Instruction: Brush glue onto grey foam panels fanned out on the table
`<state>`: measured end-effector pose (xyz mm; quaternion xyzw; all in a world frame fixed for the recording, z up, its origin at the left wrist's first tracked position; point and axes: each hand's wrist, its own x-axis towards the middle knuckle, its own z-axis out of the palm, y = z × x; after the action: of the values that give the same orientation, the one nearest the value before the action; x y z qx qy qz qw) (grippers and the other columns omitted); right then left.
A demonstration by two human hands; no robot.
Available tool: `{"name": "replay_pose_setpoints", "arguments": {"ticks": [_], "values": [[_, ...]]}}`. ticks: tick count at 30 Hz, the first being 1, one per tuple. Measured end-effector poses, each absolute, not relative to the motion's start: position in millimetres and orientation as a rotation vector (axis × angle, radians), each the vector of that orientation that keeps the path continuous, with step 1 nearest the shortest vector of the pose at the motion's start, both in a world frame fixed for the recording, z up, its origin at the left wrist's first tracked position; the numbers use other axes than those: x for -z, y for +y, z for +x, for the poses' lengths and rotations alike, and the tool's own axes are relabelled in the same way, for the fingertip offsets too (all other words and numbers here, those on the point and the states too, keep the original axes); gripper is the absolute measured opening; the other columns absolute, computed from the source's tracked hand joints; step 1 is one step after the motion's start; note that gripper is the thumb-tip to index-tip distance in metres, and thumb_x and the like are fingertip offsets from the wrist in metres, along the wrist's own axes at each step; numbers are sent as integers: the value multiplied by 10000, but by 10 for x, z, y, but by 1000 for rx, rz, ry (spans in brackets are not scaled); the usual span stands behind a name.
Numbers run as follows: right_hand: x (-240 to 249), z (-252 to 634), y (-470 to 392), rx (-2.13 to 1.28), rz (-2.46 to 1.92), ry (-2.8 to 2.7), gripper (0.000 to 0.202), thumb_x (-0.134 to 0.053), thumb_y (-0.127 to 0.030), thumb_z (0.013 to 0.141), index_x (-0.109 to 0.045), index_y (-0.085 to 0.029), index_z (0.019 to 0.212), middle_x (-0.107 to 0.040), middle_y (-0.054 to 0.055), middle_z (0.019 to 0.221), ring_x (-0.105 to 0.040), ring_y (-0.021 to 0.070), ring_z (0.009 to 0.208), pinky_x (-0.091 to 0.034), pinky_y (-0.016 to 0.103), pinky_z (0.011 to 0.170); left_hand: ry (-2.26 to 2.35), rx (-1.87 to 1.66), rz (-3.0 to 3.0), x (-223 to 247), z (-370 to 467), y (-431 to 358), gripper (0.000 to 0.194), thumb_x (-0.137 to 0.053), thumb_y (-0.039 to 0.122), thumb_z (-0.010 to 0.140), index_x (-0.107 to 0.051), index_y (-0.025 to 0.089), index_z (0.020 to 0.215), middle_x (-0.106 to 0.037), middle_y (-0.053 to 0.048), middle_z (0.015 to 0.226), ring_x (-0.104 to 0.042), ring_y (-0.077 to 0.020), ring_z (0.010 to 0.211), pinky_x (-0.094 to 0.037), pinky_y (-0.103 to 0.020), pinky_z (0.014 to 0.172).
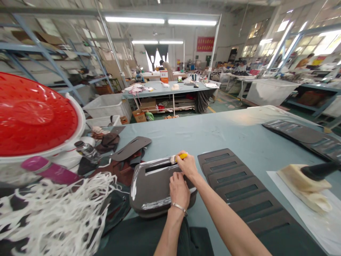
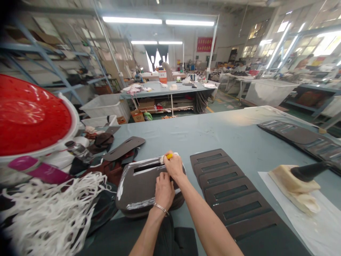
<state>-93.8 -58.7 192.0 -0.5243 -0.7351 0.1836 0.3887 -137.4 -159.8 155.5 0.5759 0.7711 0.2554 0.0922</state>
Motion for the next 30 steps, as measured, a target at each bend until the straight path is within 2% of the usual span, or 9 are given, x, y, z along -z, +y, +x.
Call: {"name": "replay_pose_setpoints", "arguments": {"ticks": [5, 8, 11, 16, 20, 23, 27, 30], "values": [[-1797, -498, -502, -236, -1560, -1619, 301, -398, -352, 888, -657, -216, 961, -611, 19, 633, -529, 142, 558, -316, 227, 570, 2271, -821, 1642, -1589, -1369, -1562, 247, -439, 155, 837, -579, 174, 1040, -517, -101, 1069, -485, -223, 983, -392, -360, 858], [-1702, -253, -611, -392, -1554, -1669, 301, -397, -384, 896, -649, -245, 985, -633, 19, 656, -562, 156, 572, -345, 230, 575, 2264, -867, 1502, -1641, -1363, -1460, 210, -433, 174, 838, -599, 143, 963, -528, -127, 1065, -499, -243, 1011, -387, -372, 879], [-1635, -207, -788, -587, -1442, -1658, 313, -367, -399, 910, -628, -245, 987, -659, 20, 712, -606, 167, 626, -384, 233, 599, 2186, -933, 1406, -1683, -1390, -1280, 226, -428, 194, 844, -602, 120, 968, -563, -142, 1066, -528, -218, 1031, -380, -335, 912], [-1627, -312, -982, -592, -1403, -1604, 317, -321, -373, 918, -595, -227, 983, -655, 34, 747, -617, 178, 664, -403, 244, 617, 2098, -949, 1328, -1692, -1457, -979, 360, -459, 411, 843, -615, 111, 968, -649, -137, 984, -598, -204, 942, -424, -295, 826], [-1635, -313, -1031, -572, -1528, -1628, 263, -342, -333, 882, -582, -226, 894, -630, 38, 699, -613, 201, 648, -402, 263, 602, 2091, -944, 1295, -1684, -1462, -931, 318, -462, 368, 827, -634, 118, 924, -663, -157, 986, -596, -231, 982, -405, -316, 848], [-1668, -309, -1091, -665, -1384, -1571, 214, -343, -302, 875, -544, -230, 891, -657, 44, 786, -640, 202, 747, -435, 276, 674, 2075, -954, 1265, -1695, -1450, -939, 326, -465, 389, 818, -642, 126, 894, -668, -161, 985, -599, -238, 992, -402, -321, 851], [-1739, -377, -1181, -772, -1218, -1457, 221, -350, -372, 900, -513, -225, 929, -673, 58, 866, -645, 191, 822, -465, 286, 729, 2054, -989, 1173, -1724, -1467, -904, 411, -585, 502, 712, -646, 126, 865, -678, -157, 940, -608, -260, 961, -420, -329, 821], [-1695, -419, -1185, -865, -1178, -1398, 265, -337, -428, 909, -501, -221, 923, -667, 69, 892, -639, 180, 799, -488, 290, 714, 2014, -1042, 1087, -1753, -1527, -902, 280, -640, 403, 665, -653, 148, 778, -690, -99, 804, -632, -232, 841, -444, -313, 759]]}}
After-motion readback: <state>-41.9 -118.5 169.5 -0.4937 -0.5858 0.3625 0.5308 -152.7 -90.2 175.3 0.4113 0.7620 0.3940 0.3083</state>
